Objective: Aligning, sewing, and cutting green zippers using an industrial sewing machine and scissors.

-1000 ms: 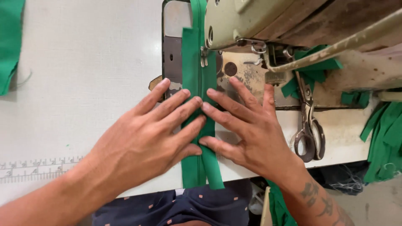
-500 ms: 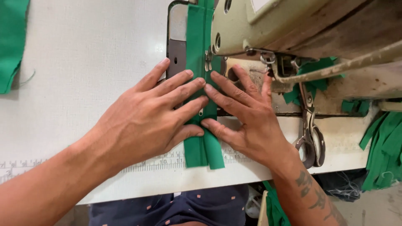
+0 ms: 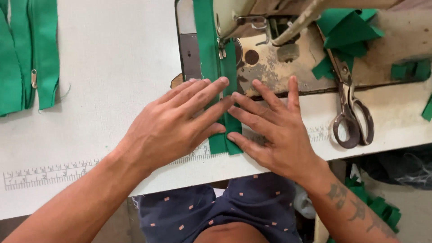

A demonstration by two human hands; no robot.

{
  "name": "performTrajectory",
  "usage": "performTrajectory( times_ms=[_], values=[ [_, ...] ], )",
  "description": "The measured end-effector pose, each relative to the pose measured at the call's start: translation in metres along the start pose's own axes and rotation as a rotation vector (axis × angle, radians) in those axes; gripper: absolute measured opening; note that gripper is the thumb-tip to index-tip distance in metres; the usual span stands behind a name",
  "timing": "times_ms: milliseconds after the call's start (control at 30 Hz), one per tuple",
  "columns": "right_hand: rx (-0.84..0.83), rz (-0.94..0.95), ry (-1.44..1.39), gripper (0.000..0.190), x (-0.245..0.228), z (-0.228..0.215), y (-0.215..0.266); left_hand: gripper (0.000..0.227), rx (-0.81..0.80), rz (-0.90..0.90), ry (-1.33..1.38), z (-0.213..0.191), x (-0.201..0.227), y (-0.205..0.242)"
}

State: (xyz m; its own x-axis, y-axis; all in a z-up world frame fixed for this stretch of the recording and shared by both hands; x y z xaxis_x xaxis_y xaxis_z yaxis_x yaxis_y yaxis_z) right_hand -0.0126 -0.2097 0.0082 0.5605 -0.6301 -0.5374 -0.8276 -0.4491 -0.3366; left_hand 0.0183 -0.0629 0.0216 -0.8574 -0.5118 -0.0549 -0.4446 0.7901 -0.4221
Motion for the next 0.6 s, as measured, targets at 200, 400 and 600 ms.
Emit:
performTrajectory(
  times_ms=[200,400,600],
  values=[
    [0.029,0.021,-0.101,0.043,-0.011,-0.009,0.000,0.039,0.067,0.034,-0.020,-0.009,0.004,-0.001],
    [0.162,0.100,0.020,0.063,-0.034,-0.028,0.027,0.036,0.061,0.021,-0.006,-0.011,0.002,-0.003],
    [0.196,0.047,0.110,0.022,-0.055,-0.015,0.026,0.036,0.056,0.025,0.011,-0.010,0.003,-0.003]
  ],
)
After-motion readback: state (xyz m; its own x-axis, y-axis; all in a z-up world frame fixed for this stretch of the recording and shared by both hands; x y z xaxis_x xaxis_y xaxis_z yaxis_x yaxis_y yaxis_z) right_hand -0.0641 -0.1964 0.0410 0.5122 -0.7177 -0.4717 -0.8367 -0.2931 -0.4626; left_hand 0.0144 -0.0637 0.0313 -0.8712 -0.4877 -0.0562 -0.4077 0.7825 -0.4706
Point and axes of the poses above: each hand's wrist, its own y-axis away from the middle knuckle, its own z-axis out of the palm, x = y × z, the point moved 10 cm from there along -y, towards the middle knuckle, and after that the axes turned 11 degrees about -y, right-handed, at the moved point
